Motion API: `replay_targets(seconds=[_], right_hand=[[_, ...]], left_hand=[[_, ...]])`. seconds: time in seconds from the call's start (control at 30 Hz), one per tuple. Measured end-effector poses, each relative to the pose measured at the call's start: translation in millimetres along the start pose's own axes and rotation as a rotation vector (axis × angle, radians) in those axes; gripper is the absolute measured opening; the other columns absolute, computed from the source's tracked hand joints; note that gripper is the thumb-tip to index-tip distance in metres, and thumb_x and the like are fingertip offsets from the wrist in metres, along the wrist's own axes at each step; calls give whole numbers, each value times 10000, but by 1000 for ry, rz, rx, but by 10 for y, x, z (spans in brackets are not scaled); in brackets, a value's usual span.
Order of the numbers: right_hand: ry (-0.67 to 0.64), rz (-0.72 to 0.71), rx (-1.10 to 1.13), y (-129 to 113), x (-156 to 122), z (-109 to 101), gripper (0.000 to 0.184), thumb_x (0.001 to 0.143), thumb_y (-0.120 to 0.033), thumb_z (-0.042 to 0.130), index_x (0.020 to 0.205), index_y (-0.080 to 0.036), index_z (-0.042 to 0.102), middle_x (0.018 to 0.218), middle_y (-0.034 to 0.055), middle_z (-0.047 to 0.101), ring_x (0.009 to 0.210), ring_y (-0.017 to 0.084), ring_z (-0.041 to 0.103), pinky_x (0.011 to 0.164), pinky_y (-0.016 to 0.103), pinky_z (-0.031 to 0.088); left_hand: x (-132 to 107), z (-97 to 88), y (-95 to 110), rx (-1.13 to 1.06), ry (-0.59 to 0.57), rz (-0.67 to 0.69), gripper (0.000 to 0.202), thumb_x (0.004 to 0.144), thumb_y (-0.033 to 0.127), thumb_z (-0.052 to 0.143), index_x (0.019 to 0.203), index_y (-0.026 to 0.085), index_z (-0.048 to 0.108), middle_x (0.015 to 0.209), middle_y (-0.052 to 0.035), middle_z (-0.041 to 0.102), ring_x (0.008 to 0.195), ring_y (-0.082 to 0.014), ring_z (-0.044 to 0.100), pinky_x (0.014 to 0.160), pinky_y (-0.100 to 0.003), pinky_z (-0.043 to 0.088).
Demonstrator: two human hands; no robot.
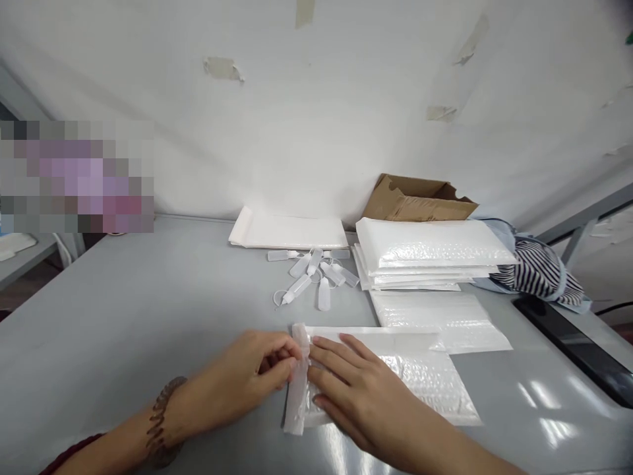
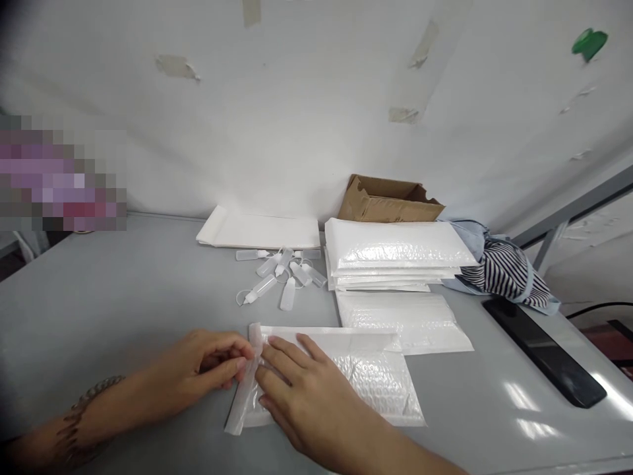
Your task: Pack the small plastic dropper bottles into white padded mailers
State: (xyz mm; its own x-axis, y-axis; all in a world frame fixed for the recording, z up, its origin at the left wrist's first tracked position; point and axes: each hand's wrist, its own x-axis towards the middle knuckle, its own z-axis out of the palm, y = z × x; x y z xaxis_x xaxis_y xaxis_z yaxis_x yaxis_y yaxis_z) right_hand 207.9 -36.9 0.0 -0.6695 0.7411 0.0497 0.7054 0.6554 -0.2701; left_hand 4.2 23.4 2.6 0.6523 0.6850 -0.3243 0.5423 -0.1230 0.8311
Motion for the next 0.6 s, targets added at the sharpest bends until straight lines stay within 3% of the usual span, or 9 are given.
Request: replay_targets(seconds=[0.23, 0.37, 0.5, 0.6], right_hand=[[58, -2, 79, 21, 15, -37, 305, 932, -226, 415, 1224, -150, 461, 1239, 119, 541, 1189, 215, 467, 1015, 412, 383], [50, 42, 68, 13, 31, -38, 315, 916, -241, 448, 1221, -164, 472, 1251, 133, 494, 1136, 241, 476, 937, 410, 441], [12, 16, 44, 24, 35, -24, 332, 938, -271, 409, 1240, -145, 467, 1249, 130, 520, 1189, 246, 443, 992, 443, 389], [-18, -6, 40, 59, 6, -10, 472, 932, -413, 423, 1301, -119, 416, 1343, 152, 459, 1286, 257, 359, 1052, 460, 321]], left_hand=[[-29, 125, -143, 324, 148, 204, 56, 839, 185, 524, 845, 193, 579, 783, 22, 579, 709, -149, 526, 658, -245, 421], [-41, 133, -153, 420, 143, 245, 146, 871, 155, 506, 988, 213, 571, 908, -5, 616, 831, -179, 571, 737, -280, 460], [-48, 196, -111, 738, 137, 327, 233, 858, 106, 506, 1078, 145, 574, 900, -66, 642, 793, -238, 600, 642, -326, 479], [-55, 286, -111, 976, 170, 344, 284, 843, 51, 468, 1104, 77, 577, 835, -98, 650, 725, -251, 603, 563, -324, 461]])
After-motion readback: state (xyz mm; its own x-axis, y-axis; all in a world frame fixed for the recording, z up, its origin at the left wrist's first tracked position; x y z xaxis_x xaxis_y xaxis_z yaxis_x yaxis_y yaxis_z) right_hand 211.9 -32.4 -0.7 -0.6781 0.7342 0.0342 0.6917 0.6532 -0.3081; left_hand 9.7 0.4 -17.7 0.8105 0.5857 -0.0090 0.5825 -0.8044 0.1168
